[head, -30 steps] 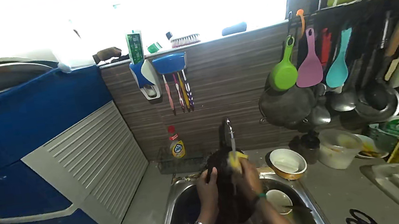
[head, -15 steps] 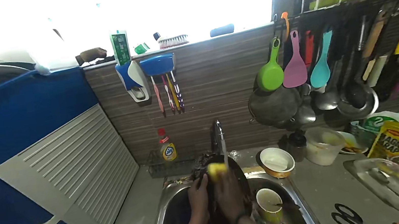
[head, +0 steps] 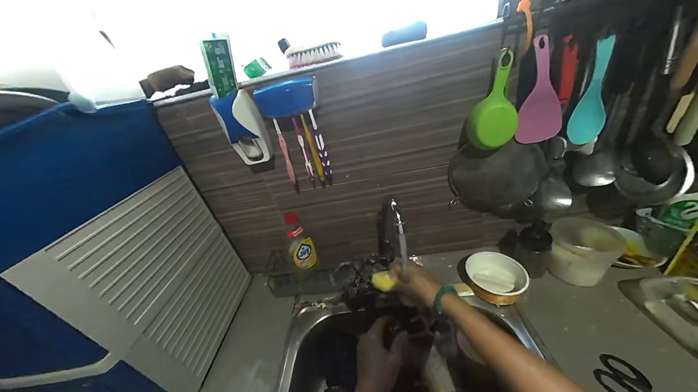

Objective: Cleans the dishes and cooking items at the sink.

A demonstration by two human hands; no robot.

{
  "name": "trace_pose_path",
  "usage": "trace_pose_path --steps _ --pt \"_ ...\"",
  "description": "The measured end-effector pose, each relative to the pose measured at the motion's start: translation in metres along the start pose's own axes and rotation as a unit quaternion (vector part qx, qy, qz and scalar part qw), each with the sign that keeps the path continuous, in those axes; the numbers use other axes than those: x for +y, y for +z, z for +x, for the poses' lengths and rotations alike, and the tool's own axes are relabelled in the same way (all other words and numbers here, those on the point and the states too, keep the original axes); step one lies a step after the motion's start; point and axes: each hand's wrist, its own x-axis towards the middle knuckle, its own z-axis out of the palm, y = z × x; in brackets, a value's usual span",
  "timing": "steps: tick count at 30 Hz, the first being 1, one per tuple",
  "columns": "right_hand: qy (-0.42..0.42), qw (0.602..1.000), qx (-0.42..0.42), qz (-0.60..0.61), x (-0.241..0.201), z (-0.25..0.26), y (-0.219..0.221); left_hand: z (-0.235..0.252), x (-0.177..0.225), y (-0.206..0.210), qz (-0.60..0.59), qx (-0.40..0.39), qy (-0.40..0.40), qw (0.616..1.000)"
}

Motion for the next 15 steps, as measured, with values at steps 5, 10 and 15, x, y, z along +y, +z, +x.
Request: trace_pose_path --steps 5,10,15 --pt "0.013 0.967 -0.219 -0.132 0.079 -0.01 0.019 -0.038 -0.03 0.035 0.194 -0.051 0.27 0.942" --pt "0.073 0.959 -0.222 -0.161 0.115 -0.027 0.066 -0.078 -0.079 0.057 0.222 -0.041 0.383 0.896" --pt "0.15 0.949 -0.168 -0.22 0.066 0.001 0.112 -0.079 -0.083 0.064 0.284 0.018 0.407 0.868"
